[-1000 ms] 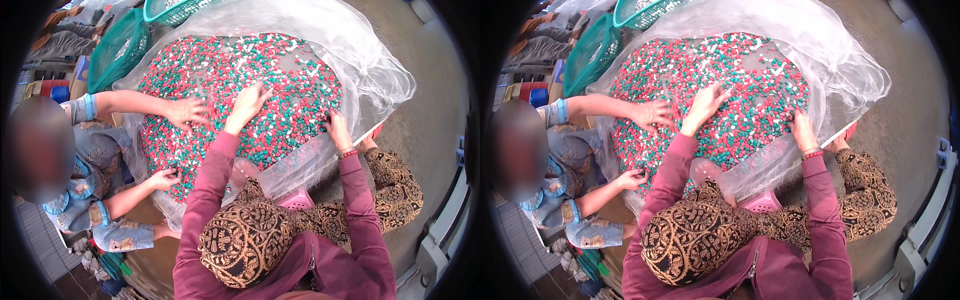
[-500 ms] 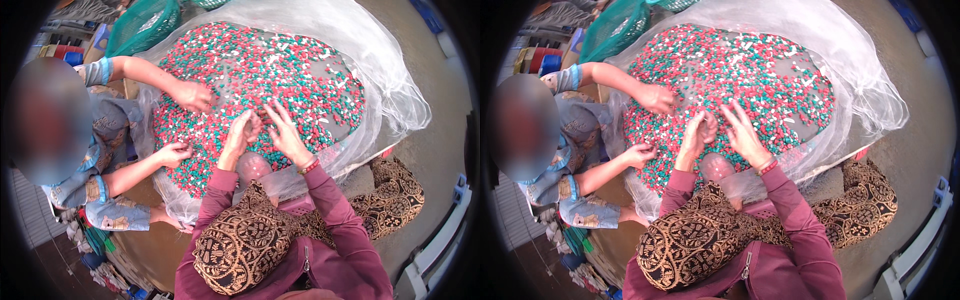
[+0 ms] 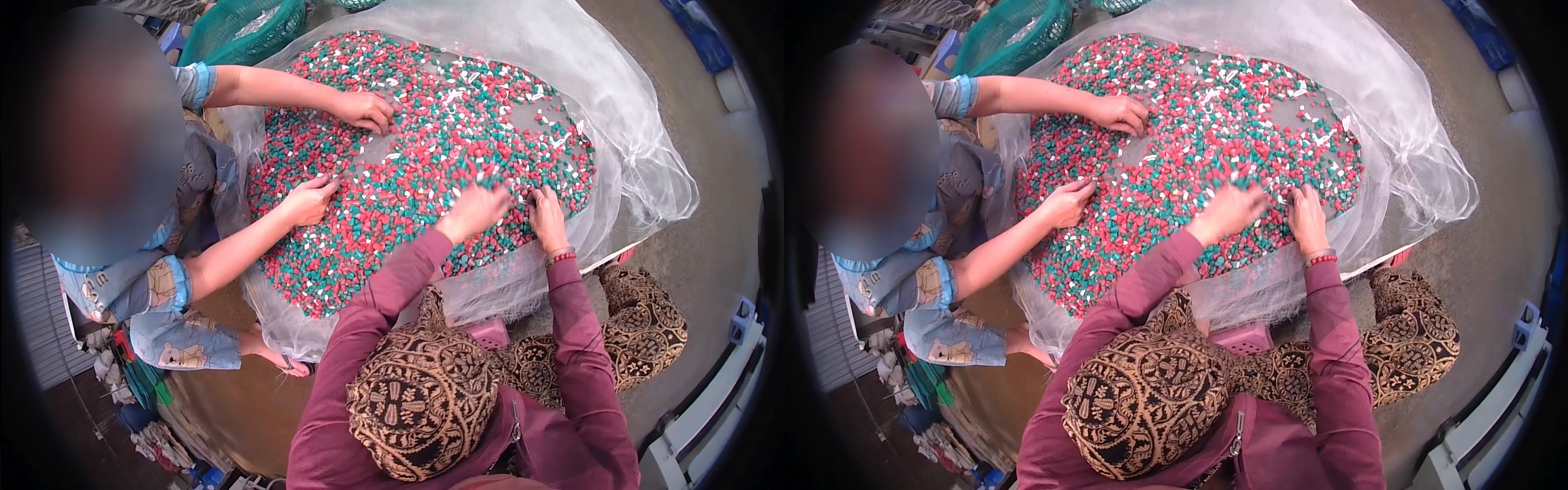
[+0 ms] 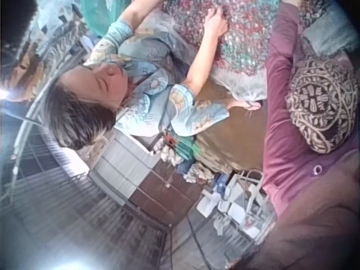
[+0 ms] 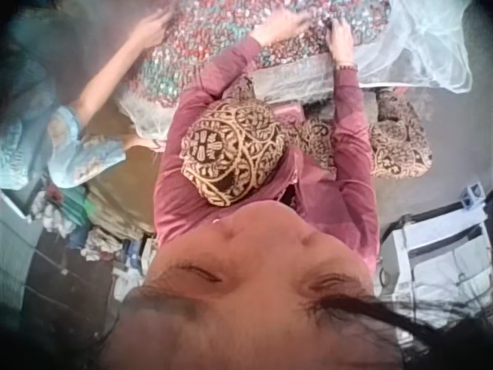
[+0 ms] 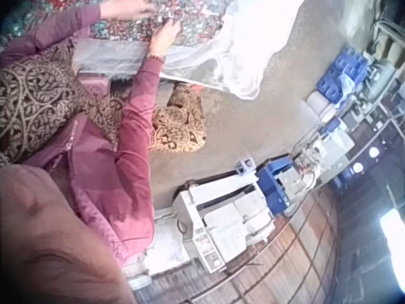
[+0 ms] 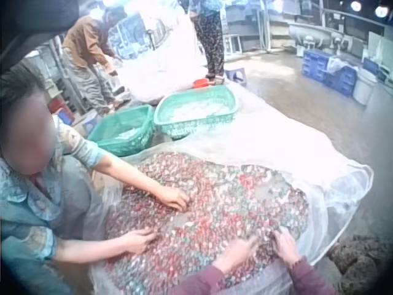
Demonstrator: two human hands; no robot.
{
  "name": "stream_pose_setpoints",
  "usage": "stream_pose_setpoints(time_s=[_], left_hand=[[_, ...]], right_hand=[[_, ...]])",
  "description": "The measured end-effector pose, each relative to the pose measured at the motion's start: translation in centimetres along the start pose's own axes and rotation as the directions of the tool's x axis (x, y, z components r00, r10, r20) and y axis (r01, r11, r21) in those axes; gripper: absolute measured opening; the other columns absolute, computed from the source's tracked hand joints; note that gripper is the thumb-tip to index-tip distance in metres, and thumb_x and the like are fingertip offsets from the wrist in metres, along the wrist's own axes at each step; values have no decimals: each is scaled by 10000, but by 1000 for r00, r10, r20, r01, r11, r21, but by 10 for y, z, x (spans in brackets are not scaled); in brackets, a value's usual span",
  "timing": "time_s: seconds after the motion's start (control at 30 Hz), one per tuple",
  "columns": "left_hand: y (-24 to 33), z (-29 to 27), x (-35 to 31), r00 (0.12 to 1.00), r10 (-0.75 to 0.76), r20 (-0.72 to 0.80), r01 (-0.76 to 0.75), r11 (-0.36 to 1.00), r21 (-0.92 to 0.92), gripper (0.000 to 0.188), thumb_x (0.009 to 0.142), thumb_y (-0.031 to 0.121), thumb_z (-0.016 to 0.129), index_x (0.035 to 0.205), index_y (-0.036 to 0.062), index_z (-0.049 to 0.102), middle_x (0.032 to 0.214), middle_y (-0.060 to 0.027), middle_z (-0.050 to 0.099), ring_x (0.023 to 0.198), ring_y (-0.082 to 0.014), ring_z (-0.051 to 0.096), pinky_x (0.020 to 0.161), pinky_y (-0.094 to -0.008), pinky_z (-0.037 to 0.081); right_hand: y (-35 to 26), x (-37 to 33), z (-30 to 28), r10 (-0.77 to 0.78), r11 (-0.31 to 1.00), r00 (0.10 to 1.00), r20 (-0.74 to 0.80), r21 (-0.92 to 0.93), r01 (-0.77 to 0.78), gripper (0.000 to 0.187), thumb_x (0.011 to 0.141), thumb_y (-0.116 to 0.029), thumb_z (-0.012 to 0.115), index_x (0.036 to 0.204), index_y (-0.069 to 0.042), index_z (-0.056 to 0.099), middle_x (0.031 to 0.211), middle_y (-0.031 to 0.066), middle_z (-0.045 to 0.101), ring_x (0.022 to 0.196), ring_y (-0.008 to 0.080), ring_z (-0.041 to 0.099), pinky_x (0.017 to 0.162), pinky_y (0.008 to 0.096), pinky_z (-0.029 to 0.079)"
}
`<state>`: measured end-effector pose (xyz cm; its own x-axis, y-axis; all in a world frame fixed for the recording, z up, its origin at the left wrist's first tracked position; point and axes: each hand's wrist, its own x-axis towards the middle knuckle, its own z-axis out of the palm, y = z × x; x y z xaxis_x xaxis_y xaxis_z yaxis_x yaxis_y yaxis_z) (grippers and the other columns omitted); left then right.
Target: The person sits on a low stool and sorts small red, green, and white plastic bottle caps from a large pile on a mesh sheet. They pick up caps by hand and place them into a green basket. A coworker also sorts caps nearby.
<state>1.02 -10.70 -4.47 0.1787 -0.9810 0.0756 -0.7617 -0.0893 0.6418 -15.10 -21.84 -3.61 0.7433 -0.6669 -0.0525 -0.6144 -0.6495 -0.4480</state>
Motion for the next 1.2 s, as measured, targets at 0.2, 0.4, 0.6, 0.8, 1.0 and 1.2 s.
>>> stream_pose_setpoints(time_s=[0.2,0.4,0.6,0.8,1.0,1.2], left_hand=[[-86,-87,29,867,-451,-212,460,888,-5,292,827,354,619,904,76,664,754,-135,663,739,-270,652,698,-389,490],[-45,-122,21,853,-468,229,504,854,-132,323,797,274,678,1057,83,664,844,-71,685,772,-150,648,693,-295,494],[8,-40,21,933,-1,361,24,998,-59,249,790,155,645,1035,184,675,837,-75,682,750,-214,656,717,-340,513],[-37,-44,64,953,-293,77,302,939,-166,180,766,171,695,945,150,699,845,-63,689,789,-179,654,733,-320,503],[-45,-105,43,918,-396,24,396,913,-101,223,793,228,683,991,126,689,783,-56,690,695,-142,642,671,-295,495],[-31,-77,30,947,-320,-39,318,909,270,274,782,316,679,902,70,672,734,-124,665,720,-284,651,642,-400,498]], right_hand=[[16,-6,6,38,981,994,-103,192,-18,254,749,-34,607,991,-15,532,819,150,591,774,363,588,696,413,473],[49,-32,-34,451,-214,795,405,914,-344,255,787,26,490,1038,-4,521,742,13,524,624,107,527,586,257,458],[28,-31,-67,314,-108,879,360,933,-343,157,785,22,477,926,-46,492,740,8,492,652,134,502,618,246,422],[38,-25,-23,285,908,953,101,290,-303,245,791,-108,597,988,-6,492,793,157,609,741,294,622,629,400,477],[15,-34,-12,186,982,979,84,-10,-186,252,765,-110,606,970,-15,494,881,194,582,854,380,600,697,476,485],[-5,-37,7,178,978,980,88,-122,-167,214,741,-88,596,902,-3,483,863,186,576,824,349,613,660,453,511]])
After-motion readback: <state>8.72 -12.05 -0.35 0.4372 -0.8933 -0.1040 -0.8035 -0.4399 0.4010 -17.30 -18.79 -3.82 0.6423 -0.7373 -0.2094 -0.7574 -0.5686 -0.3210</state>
